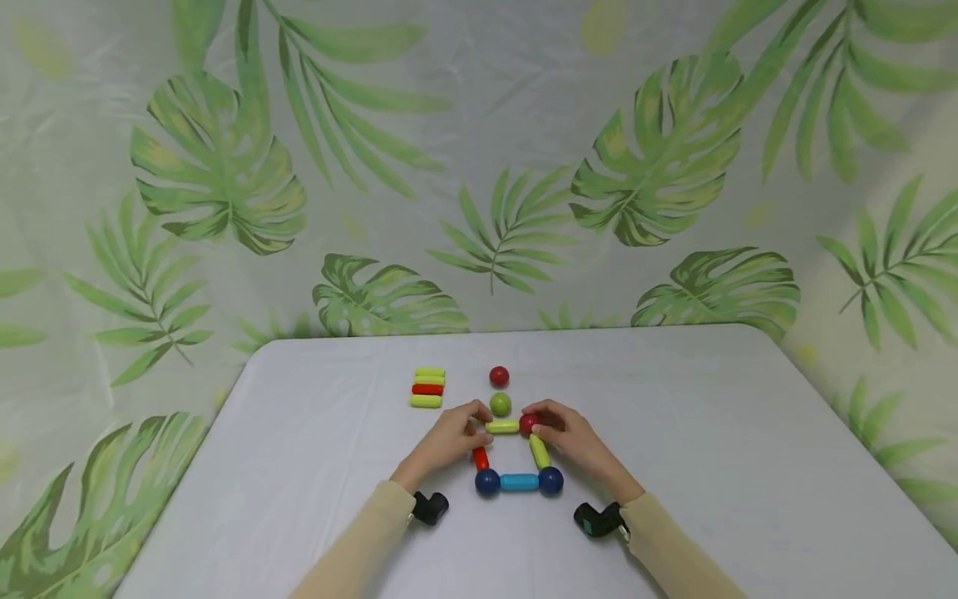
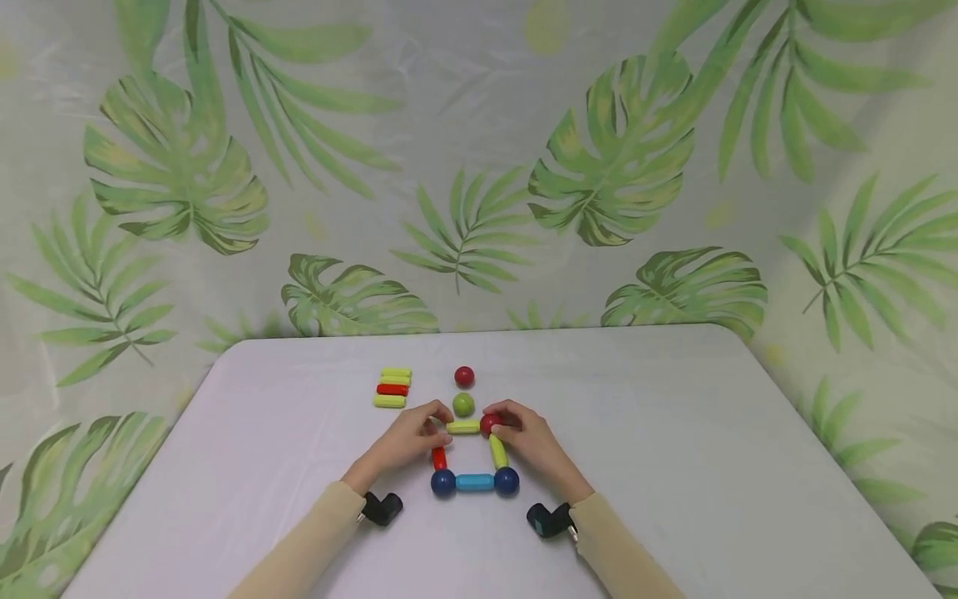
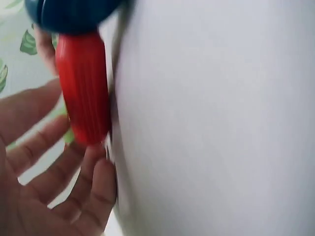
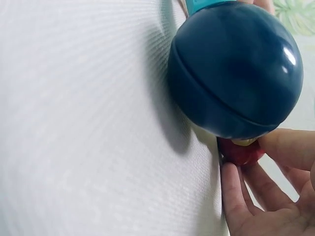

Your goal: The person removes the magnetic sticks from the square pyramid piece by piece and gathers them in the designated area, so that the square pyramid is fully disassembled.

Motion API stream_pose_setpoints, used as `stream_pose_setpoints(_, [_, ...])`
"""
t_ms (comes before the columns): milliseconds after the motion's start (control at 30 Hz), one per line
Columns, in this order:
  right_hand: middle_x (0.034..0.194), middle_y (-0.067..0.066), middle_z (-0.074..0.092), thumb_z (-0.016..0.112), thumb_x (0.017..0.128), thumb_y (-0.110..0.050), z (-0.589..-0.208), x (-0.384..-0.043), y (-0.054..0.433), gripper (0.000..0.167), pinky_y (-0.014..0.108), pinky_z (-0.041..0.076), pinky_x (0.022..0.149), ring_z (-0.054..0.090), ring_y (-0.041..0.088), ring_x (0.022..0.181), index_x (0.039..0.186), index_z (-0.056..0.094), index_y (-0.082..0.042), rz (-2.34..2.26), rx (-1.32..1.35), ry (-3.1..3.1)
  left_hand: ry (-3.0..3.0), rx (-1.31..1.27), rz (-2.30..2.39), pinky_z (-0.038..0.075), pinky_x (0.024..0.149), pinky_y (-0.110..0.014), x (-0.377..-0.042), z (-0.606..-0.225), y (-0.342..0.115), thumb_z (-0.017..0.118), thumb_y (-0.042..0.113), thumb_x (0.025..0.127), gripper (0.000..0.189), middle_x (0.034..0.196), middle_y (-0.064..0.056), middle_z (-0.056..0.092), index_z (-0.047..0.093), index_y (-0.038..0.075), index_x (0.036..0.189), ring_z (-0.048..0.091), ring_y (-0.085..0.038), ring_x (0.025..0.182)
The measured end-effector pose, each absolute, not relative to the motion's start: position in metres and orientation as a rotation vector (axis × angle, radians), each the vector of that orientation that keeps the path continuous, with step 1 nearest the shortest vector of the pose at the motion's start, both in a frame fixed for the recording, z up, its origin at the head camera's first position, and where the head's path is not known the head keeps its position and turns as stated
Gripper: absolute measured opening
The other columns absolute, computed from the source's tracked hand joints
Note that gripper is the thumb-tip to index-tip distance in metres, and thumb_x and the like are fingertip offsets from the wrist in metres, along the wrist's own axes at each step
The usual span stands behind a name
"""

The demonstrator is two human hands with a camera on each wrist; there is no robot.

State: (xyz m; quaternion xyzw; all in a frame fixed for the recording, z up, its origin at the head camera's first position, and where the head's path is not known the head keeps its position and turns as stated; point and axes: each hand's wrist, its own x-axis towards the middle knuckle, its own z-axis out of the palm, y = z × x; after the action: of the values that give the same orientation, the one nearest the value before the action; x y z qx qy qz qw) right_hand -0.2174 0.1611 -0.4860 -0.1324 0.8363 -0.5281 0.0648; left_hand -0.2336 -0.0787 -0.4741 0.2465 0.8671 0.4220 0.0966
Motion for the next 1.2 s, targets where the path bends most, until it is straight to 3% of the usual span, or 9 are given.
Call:
stream_pose_setpoints(267, [0.122,0.016,0.058,0.057,0.096,-0.008,-0.483,-0.217,0.163,0.029,0.051,0.041,0.096,0.054,0.033,0.110,0.124,0.057,0.000,-1.626,-0.452,2.488,2.711,0.730,1.281,0.048,0.066,-0.023,-0.241,-0.479,-0.061,0.072,0.004,0.083,0.013,0.078,0.002,0.058,0.060,0.006,0.090,0.054,-0.013,0.071])
stream_pose_setpoints(533, [0.119,0.009,0.061,0.058,0.095,-0.009,-0.484,-0.218,0.161,0.027,0.048,0.041,0.098,0.055,0.028,0.111,0.122,0.060,-0.006,-1.608,-0.420,2.507,2.818,0.713,1.207,0.045,0.058,-0.021,-0.237,-0.474,-0.063,0.074,0.004,0.080,0.015,0.070,0.004,0.054,0.059,0.007,0.083,0.050,-0.010,0.064])
stream_pose_setpoints(800, [0.118,0.005,0.061,0.059,0.094,-0.008,-0.486,-0.218,0.162,0.026,0.046,0.042,0.097,0.055,0.026,0.109,0.120,0.062,-0.009,-1.594,-0.375,2.543,2.780,0.615,1.344,0.051,0.071,-0.027,-0.243,-0.465,-0.099,0.075,0.003,0.081,0.014,0.081,0.001,0.061,0.064,0.006,0.088,0.056,-0.014,0.074])
stream_pose_setpoints(1200, [0.118,0.006,0.060,0.059,0.094,-0.007,-0.487,-0.217,0.162,0.026,0.046,0.043,0.097,0.054,0.027,0.110,0.120,0.062,-0.009,-1.583,-0.379,2.559,3.029,0.227,1.174,0.051,0.071,-0.034,-0.257,-0.472,-0.150,0.077,-0.005,0.075,0.017,0.080,-0.007,0.060,0.063,0.001,0.082,0.058,-0.019,0.075])
